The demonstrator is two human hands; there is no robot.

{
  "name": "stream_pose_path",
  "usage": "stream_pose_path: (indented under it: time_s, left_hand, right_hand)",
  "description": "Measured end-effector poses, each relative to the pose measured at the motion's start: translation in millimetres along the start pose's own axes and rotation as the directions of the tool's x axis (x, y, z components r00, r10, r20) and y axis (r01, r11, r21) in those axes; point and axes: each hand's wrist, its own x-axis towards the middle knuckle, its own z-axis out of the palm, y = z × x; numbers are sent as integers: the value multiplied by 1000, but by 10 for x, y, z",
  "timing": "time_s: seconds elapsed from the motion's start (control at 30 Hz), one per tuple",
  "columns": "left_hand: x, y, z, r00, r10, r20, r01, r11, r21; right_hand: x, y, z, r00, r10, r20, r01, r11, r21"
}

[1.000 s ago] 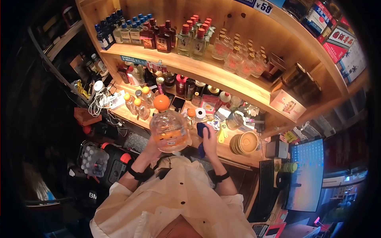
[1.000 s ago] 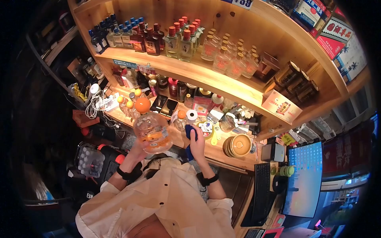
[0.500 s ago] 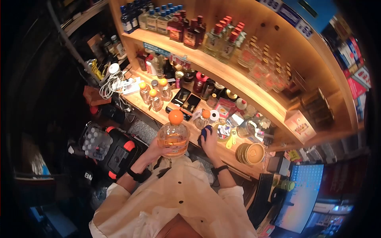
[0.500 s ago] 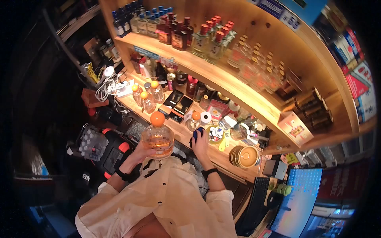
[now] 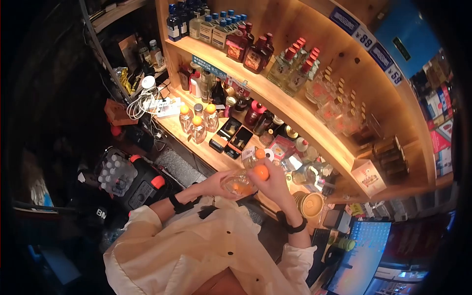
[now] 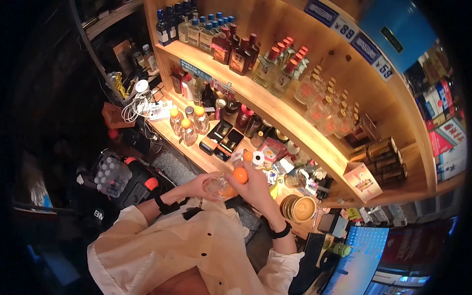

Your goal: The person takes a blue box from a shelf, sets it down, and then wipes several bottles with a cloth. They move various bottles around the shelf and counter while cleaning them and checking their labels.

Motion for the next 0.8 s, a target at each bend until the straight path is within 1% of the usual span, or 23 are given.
stream_pose_path:
  time_s: [0.03,0.07,0.1,0.13,0.17,0.2,0.23,0.27,0.3,0.33,0.37,0.4,0.43,0.47,0.5,0.53,0.57,0.6,0.63,0.67,0.7,0.73,0.8]
  left_hand:
    - [1,-24,-78,997,-25,73,23,999,34]
    - [-4,-59,-147,988,-54,142,44,997,67]
    - [9,-84,-227,980,-38,197,25,997,70]
    - [28,-120,-312,984,-28,177,18,998,56]
    - [44,-165,-419,968,-121,221,110,992,63]
    - [44,-237,-529,941,-214,264,200,977,76]
    - [41,-388,-642,957,-195,213,173,978,120]
    - [38,-569,-802,962,-187,199,167,980,112]
    - [9,-768,-993,988,-146,54,112,907,407]
    - [-35,-959,-1165,995,-68,-76,102,741,663]
    - [-63,-1140,-1348,971,-14,-240,155,800,580]
    - [-96,-1175,-1503,917,25,-399,188,854,486]
    - [-125,-1214,-1657,836,54,-545,250,848,468]
    - [-130,-1194,-1780,735,80,-674,310,843,439]
    - [-124,-1027,-1830,654,189,-733,305,821,483]
    - [-128,-854,-1874,560,295,-774,308,793,525]
    - [-135,-613,-1892,563,256,-786,312,814,489]
    - [-104,-537,-1957,562,247,-790,317,817,481]
    - [-70,-487,-2032,554,340,-759,276,786,554]
    - [-32,-421,-2080,544,429,-721,235,747,622]
    - [-12,-216,-2073,591,318,-742,264,793,549]
    - [43,-222,-2127,593,312,-743,264,796,545]
    - [152,-284,-2255,615,472,-631,269,627,731]
  right_hand:
    - [-8,14,25,999,21,31,-23,998,59]
    - [-6,39,74,999,13,46,-15,999,47]
    - [-8,65,147,999,3,43,-3,1000,1]
    - [4,73,232,999,-9,41,10,999,-41]
    - [43,46,338,1000,3,17,-2,998,-56]
    - [92,44,471,999,-10,37,12,998,-57]
    - [138,64,613,1000,-1,-9,0,989,-151]
    - [196,84,735,998,1,-61,-16,969,-245]
    - [258,89,840,996,-19,-87,-3,970,-243]
    - [305,172,944,997,-25,-70,7,969,-247]
    - [363,294,1056,996,-18,-89,-6,964,-266]
    - [437,339,1134,994,-12,-112,-21,958,-286]
    - [495,377,1190,995,36,-89,-61,952,-301]
    - [555,413,1267,996,38,-78,-60,950,-305]
    - [628,456,1354,994,59,-88,-84,946,-313]
    - [700,494,1425,992,80,-99,-108,941,-321]
    - [775,491,1478,992,85,-90,-109,940,-323]
    - [861,480,1531,994,57,-93,-86,933,-349]
    - [946,465,1585,995,29,-98,-64,925,-375]
    - [1023,448,1635,995,38,-93,-70,924,-376]
    - [1102,432,1680,995,63,-77,-89,909,-407]
    - [1169,423,1721,994,86,-64,-105,893,-438]
    - [1262,424,1792,993,106,-45,-115,885,-452]
